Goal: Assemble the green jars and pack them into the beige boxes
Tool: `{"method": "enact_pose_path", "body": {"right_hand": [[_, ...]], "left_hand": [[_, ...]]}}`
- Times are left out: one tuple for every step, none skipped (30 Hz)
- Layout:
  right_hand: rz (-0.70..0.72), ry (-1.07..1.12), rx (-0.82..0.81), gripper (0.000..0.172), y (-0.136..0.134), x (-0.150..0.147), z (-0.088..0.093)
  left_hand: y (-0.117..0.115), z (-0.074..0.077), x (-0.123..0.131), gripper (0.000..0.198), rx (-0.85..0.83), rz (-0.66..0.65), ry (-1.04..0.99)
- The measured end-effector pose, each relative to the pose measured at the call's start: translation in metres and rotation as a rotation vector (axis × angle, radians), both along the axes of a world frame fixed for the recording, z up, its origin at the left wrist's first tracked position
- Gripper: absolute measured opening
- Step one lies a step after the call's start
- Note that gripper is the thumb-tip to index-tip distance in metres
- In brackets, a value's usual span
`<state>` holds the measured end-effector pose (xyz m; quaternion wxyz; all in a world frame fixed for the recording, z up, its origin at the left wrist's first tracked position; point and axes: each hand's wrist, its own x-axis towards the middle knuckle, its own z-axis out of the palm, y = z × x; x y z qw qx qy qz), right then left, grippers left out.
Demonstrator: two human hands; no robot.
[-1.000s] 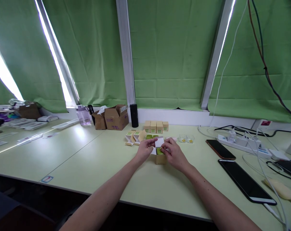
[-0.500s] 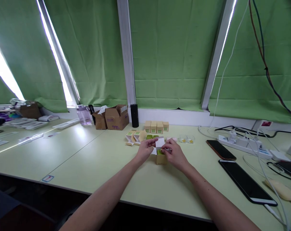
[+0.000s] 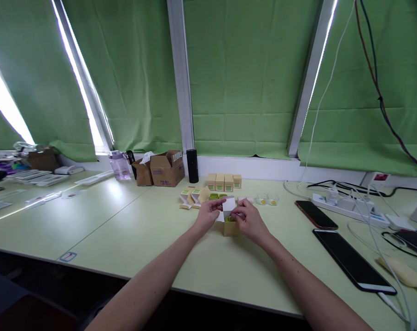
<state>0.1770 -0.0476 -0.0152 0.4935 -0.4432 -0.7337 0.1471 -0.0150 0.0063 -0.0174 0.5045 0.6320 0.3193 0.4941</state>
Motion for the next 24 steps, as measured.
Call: {"method": "enact_pose_path", "body": {"right_hand": [[0.002,0.02,-0.002,0.018,0.0,0.0,0.0],[0.002,0.045,-0.007,0.018,0.001,0.0,-0.001],[0.0,0.074,-0.016,0.019,0.001,0.0,-0.001],[-0.006,0.106,-0.024,0.02,0.002,0.0,-0.002],[-0.016,0.142,-0.03,0.021,0.003,0.001,-0.002],[-0.028,0.182,-0.035,0.022,0.004,0.002,-0.003],[-0.039,0.225,-0.04,0.023,0.005,0.002,-0.003],[-0.05,0.271,-0.047,0.023,0.007,0.003,-0.004],[-0.063,0.317,-0.056,0.023,0.008,0.004,-0.005],[-0.073,0.362,-0.072,0.024,0.009,0.005,-0.005],[-0.085,0.408,-0.095,0.024,0.011,0.006,-0.006],[-0.098,0.453,-0.123,0.025,0.012,0.007,-0.006],[-0.113,0.497,-0.155,0.025,0.013,0.008,-0.007],[-0.126,0.539,-0.189,0.025,0.014,0.008,-0.006],[-0.137,0.578,-0.225,0.025,0.015,0.009,-0.006],[-0.145,0.612,-0.259,0.025,0.015,0.009,-0.006],[-0.15,0.641,-0.292,0.025,0.015,0.009,-0.005],[-0.15,0.664,-0.324,0.025,0.015,0.009,-0.004],[-0.146,0.683,-0.355,0.027,0.015,0.009,-0.003],[-0.138,0.696,-0.383,0.028,0.015,0.009,-0.003],[-0.129,0.705,-0.406,0.03,0.015,0.008,-0.002],[-0.118,0.712,-0.422,0.032,0.014,0.008,-0.001],[-0.108,0.717,-0.431,0.033,0.014,0.008,0.0],[-0.1,0.722,-0.437,0.034,0.013,0.007,0.001]], "left_hand": [[-0.001,0.001,0.0,0.065,0.001,0.003,0.003],[-0.001,0.002,0.0,0.064,0.002,0.01,0.008],[-0.002,0.003,-0.001,0.064,0.003,0.019,0.011],[-0.003,0.004,-0.001,0.064,0.003,0.029,0.012],[-0.003,0.005,-0.001,0.063,-0.001,0.034,0.01],[-0.004,0.006,-0.001,0.063,-0.01,0.034,0.005],[-0.005,0.007,-0.001,0.062,-0.021,0.03,-0.003],[-0.005,0.007,-0.001,0.061,-0.035,0.025,-0.013],[-0.005,0.008,-0.001,0.061,-0.049,0.019,-0.024],[-0.006,0.008,0.0,0.06,-0.061,0.014,-0.033],[-0.005,0.008,0.0,0.06,-0.07,0.013,-0.043],[-0.005,0.008,0.0,0.059,-0.076,0.014,-0.051],[-0.004,0.008,0.001,0.058,-0.078,0.017,-0.062],[-0.003,0.008,0.001,0.057,-0.078,0.02,-0.073],[-0.002,0.008,0.001,0.056,-0.076,0.023,-0.083],[-0.002,0.008,0.001,0.054,-0.072,0.024,-0.091],[-0.001,0.007,0.0,0.053,-0.067,0.024,-0.096],[-0.001,0.007,0.0,0.052,-0.063,0.021,-0.095],[-0.001,0.007,0.0,0.052,-0.06,0.018,-0.092],[-0.002,0.007,0.001,0.052,-0.06,0.014,-0.086],[-0.002,0.007,0.001,0.052,-0.06,0.009,-0.08],[-0.003,0.008,0.001,0.052,-0.06,0.006,-0.077],[-0.004,0.008,0.002,0.052,-0.059,0.001,-0.077],[-0.005,0.008,0.003,0.052,-0.057,-0.005,-0.08]]}}
